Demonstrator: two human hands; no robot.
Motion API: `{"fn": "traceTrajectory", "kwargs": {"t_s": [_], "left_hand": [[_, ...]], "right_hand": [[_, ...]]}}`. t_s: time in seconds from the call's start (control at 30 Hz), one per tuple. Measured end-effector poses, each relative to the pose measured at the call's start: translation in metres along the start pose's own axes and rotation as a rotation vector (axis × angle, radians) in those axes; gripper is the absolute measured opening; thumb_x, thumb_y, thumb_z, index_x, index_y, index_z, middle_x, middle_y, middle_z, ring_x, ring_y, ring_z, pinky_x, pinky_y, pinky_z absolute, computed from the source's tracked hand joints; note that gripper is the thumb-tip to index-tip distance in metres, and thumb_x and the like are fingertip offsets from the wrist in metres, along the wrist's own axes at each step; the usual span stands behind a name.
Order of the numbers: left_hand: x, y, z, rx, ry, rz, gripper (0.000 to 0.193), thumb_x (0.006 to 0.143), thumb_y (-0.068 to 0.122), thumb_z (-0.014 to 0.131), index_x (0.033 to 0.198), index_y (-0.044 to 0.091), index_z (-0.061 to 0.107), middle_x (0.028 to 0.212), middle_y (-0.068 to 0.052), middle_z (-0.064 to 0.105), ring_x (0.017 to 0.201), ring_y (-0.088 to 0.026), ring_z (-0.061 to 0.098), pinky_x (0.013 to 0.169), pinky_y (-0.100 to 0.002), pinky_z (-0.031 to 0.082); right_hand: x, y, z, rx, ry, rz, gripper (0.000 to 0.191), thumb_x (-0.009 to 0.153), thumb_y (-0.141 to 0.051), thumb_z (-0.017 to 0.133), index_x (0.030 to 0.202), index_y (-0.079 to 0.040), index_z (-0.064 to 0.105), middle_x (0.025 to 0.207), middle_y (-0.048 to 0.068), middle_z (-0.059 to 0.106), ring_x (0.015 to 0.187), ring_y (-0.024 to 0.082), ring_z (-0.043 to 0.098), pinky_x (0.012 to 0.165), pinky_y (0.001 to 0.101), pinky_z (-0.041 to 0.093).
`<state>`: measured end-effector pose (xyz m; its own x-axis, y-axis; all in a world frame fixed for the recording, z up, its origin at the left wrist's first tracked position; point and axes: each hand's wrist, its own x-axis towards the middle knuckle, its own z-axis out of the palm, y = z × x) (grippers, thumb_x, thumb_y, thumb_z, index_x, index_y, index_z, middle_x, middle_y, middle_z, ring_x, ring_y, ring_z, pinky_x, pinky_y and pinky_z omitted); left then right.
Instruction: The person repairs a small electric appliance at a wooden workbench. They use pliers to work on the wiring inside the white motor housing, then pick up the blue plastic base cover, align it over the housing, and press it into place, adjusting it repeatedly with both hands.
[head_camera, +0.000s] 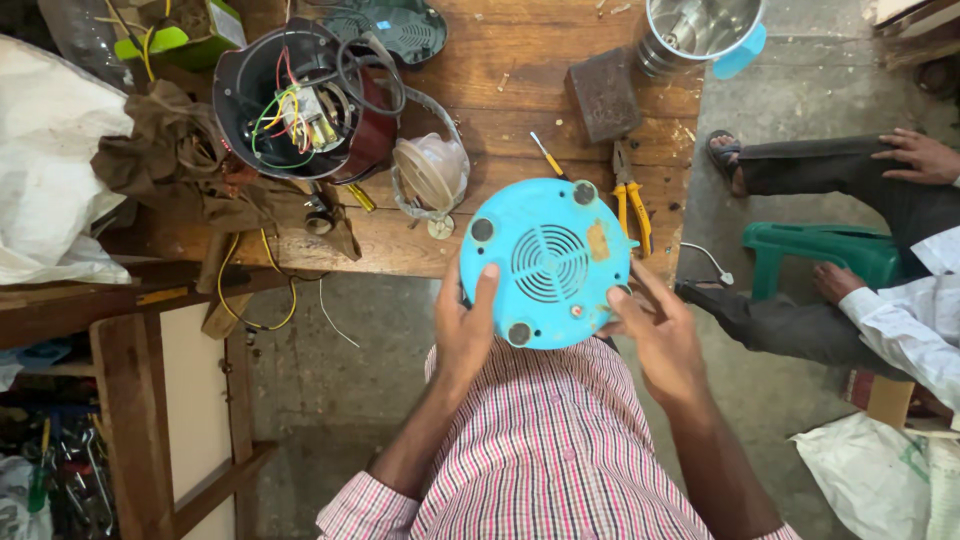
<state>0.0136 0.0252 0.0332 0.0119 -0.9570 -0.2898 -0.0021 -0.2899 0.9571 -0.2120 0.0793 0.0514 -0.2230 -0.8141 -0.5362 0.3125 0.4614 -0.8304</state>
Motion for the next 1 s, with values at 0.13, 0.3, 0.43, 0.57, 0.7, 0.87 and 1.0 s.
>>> {"fn": "traceTrajectory", "kwargs": {"t_s": [0.13, 0.3, 0.43, 0.57, 0.7, 0.87, 1.0], "left_hand": [[-0.005, -0.003, 0.004, 0.227, 0.017, 0.051, 0.058, 0.102, 0.024, 0.061, 0.151, -0.002, 0.042, 0.149, -0.02, 0.054, 0.138, -0.029, 0.053, 0.113, -0.038, 0.041], [-0.01, -0.005, 0.003, 0.232, 0.02, -0.067, 0.065, 0.097, 0.022, 0.061, 0.154, 0.001, 0.038, 0.148, -0.02, 0.055, 0.138, -0.029, 0.053, 0.113, -0.038, 0.041], [-0.019, -0.01, 0.004, 0.131, 0.015, -0.06, 0.071, 0.095, 0.015, 0.063, 0.156, -0.003, 0.031, 0.149, -0.022, 0.054, 0.138, -0.029, 0.054, 0.115, -0.039, 0.041], [-0.021, -0.013, 0.002, 0.071, 0.002, -0.06, 0.074, 0.095, 0.01, 0.064, 0.157, -0.004, 0.027, 0.152, -0.023, 0.049, 0.14, -0.03, 0.051, 0.116, -0.039, 0.04], [-0.023, -0.011, -0.003, 0.075, -0.012, -0.065, 0.077, 0.094, 0.01, 0.065, 0.157, -0.005, 0.025, 0.154, -0.023, 0.046, 0.14, -0.03, 0.05, 0.115, -0.039, 0.041], [-0.015, -0.007, -0.013, 0.079, 0.005, -0.167, 0.074, 0.093, 0.015, 0.068, 0.155, -0.003, 0.033, 0.144, -0.018, 0.056, 0.128, -0.025, 0.059, 0.105, -0.035, 0.05], [-0.006, -0.003, -0.025, 0.107, 0.0, -0.16, 0.062, 0.096, 0.017, 0.067, 0.151, -0.003, 0.045, 0.134, -0.014, 0.063, 0.119, -0.02, 0.062, 0.101, -0.032, 0.051]], "right_hand": [[-0.001, 0.01, -0.008, -0.173, 0.096, -0.024, 0.062, 0.091, -0.008, 0.073, 0.149, 0.002, 0.053, 0.11, 0.014, 0.07, 0.086, 0.014, 0.067, 0.067, 0.0305, 0.059], [0.004, 0.019, -0.008, -0.268, 0.112, -0.054, 0.056, 0.089, -0.009, 0.074, 0.143, -0.001, 0.059, 0.105, 0.005, 0.067, 0.087, 0.01, 0.067, 0.066, 0.0266, 0.055], [0.004, 0.019, -0.009, -0.394, 0.074, -0.244, 0.057, 0.09, -0.009, 0.076, 0.143, 0.001, 0.059, 0.111, 0.004, 0.062, 0.093, 0.008, 0.064, 0.076, 0.022, 0.053], [0.008, 0.018, -0.006, -0.448, 0.102, -0.242, 0.059, 0.091, -0.011, 0.077, 0.145, -0.001, 0.059, 0.109, 0.005, 0.058, 0.091, 0.008, 0.061, 0.075, 0.0209, 0.052], [0.002, 0.017, 0.0, -0.5, 0.116, -0.232, 0.062, 0.088, -0.01, 0.079, 0.146, 0.0, 0.059, 0.11, 0.005, 0.058, 0.088, 0.008, 0.059, 0.074, 0.0217, 0.051], [-0.012, 0.02, 0.012, -0.282, 0.14, -0.161, 0.056, 0.085, -0.009, 0.08, 0.136, 0.0, 0.061, 0.106, 0.002, 0.065, 0.09, 0.007, 0.061, 0.077, 0.0222, 0.053], [-0.025, 0.02, 0.023, -0.18, 0.15, -0.136, 0.057, 0.081, -0.005, 0.082, 0.134, -0.001, 0.061, 0.105, 0.002, 0.064, 0.09, 0.009, 0.062, 0.081, 0.0235, 0.055]]}}
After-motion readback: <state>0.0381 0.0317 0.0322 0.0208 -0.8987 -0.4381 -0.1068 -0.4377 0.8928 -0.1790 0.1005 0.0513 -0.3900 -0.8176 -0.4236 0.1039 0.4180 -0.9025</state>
